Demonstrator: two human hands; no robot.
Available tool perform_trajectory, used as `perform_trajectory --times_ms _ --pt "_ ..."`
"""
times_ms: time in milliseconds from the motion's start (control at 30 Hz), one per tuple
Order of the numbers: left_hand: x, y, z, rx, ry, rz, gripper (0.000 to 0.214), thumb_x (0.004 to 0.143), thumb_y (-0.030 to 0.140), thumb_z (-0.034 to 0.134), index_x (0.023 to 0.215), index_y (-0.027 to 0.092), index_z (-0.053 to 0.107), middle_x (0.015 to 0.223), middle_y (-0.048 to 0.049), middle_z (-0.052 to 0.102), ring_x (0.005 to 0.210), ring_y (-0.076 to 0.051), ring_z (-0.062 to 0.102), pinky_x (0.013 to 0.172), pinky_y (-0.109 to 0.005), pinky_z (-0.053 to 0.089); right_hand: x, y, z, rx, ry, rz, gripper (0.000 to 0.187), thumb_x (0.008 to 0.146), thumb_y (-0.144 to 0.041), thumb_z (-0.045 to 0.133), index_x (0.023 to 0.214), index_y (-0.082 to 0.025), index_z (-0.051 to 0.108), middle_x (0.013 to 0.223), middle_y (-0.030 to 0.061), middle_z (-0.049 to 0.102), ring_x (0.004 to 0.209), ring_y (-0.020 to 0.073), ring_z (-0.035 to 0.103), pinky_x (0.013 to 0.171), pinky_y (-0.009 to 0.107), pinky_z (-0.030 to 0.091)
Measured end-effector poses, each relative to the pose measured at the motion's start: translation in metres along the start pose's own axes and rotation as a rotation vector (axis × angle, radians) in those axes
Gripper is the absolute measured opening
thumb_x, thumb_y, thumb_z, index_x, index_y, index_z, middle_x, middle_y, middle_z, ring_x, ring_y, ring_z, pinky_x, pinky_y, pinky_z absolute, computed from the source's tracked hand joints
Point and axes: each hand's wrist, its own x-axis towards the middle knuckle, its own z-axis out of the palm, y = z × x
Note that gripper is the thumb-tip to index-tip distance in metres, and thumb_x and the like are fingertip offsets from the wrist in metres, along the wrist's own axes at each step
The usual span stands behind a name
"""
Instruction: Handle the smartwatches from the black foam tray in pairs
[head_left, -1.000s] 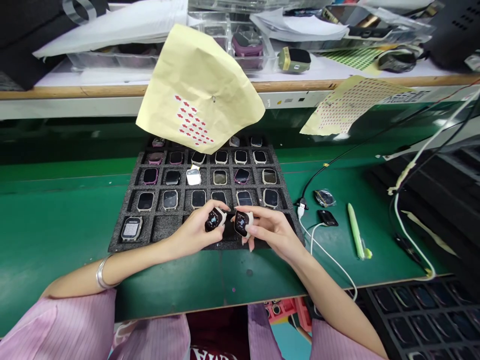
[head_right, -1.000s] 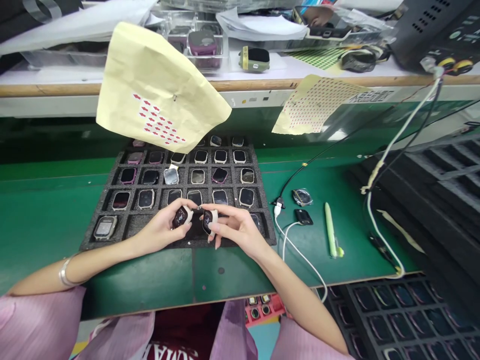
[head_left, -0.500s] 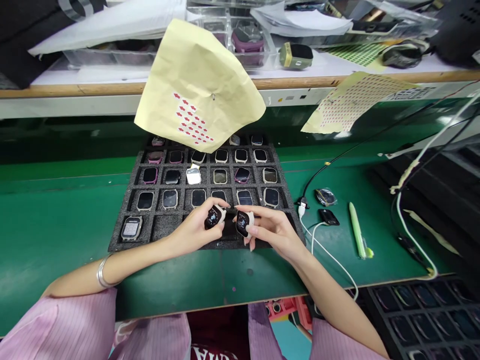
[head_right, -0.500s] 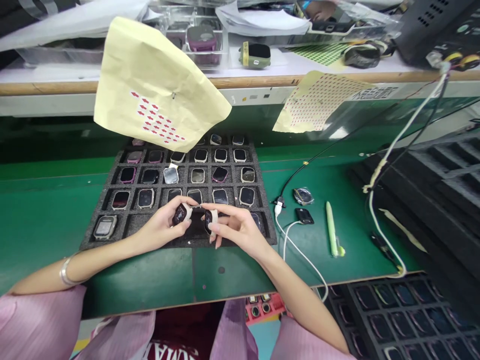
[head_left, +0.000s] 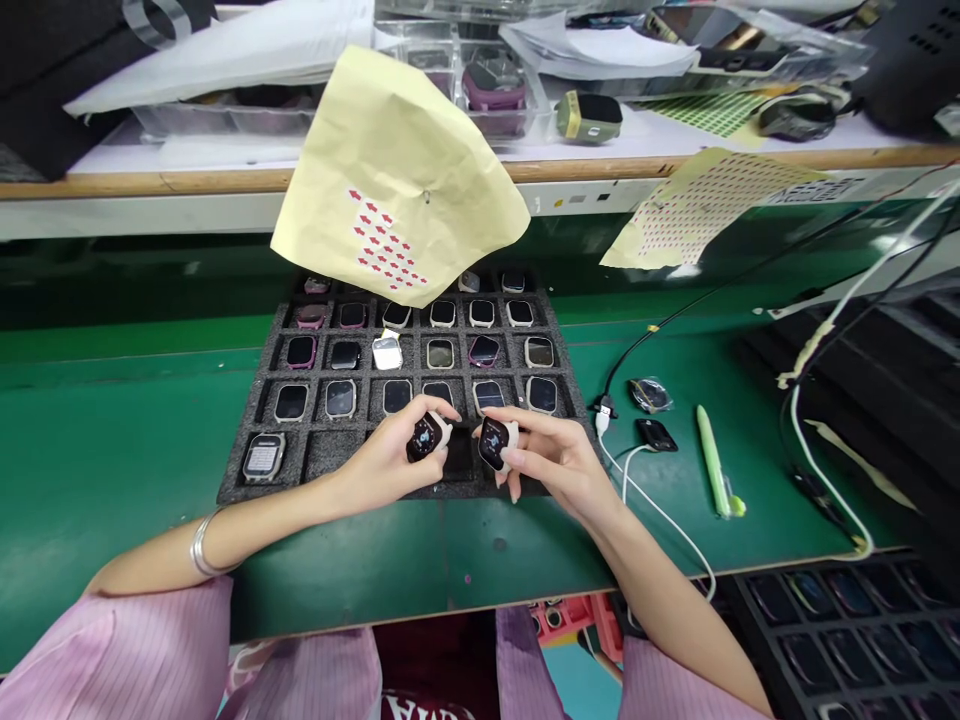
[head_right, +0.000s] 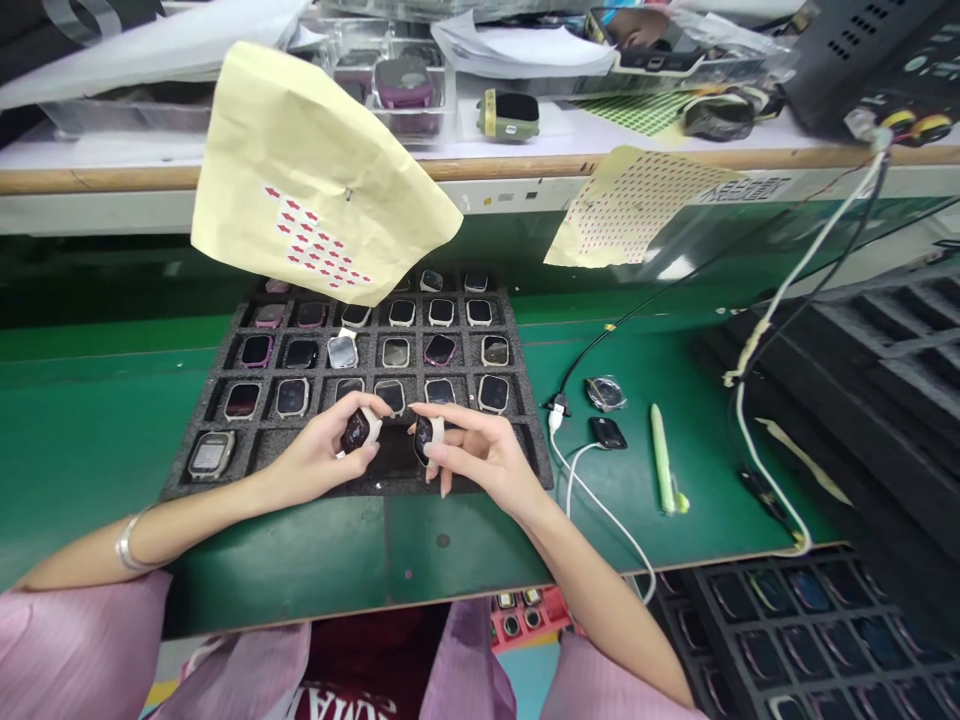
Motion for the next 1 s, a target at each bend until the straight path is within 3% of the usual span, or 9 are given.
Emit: perform_trajectory --times_ms 500,1000 --pt "0.0061 -0.0086 0.0003 0.034 0.027 -0.021 0.035 0.083 0.017 0.054 0.117 0.020 0.046 0.087 0.0005 0.053 0.076 -0.014 0.050 0.071 -0.025 0.041 0.0018 0.0004 0.0026 -0.068 -0.044 0.054 0.047 0.082 -0.028 0.072 0.126 -0.014 0.060 0.069 0.0032 0.066 0.058 0.0158 0.064 0.046 0.024 0.055" --pt "0.0057 -0.0039 -0.0020 0.073 -0.007 -0.062 0.029 0.079 0.015 0.053 0.107 0.019 0.049 0.080 0.0024 0.051 0.068 -0.012 0.048 0.063 -0.023 0.037 0.0016 -0.0065 0.0051 -0.065 -0.014 0.074 0.041 0.080 -0.025 0.073 0.119 -0.015 0.065 0.066 0.0016 0.065 0.051 0.0133 0.061 0.043 0.021 0.052"
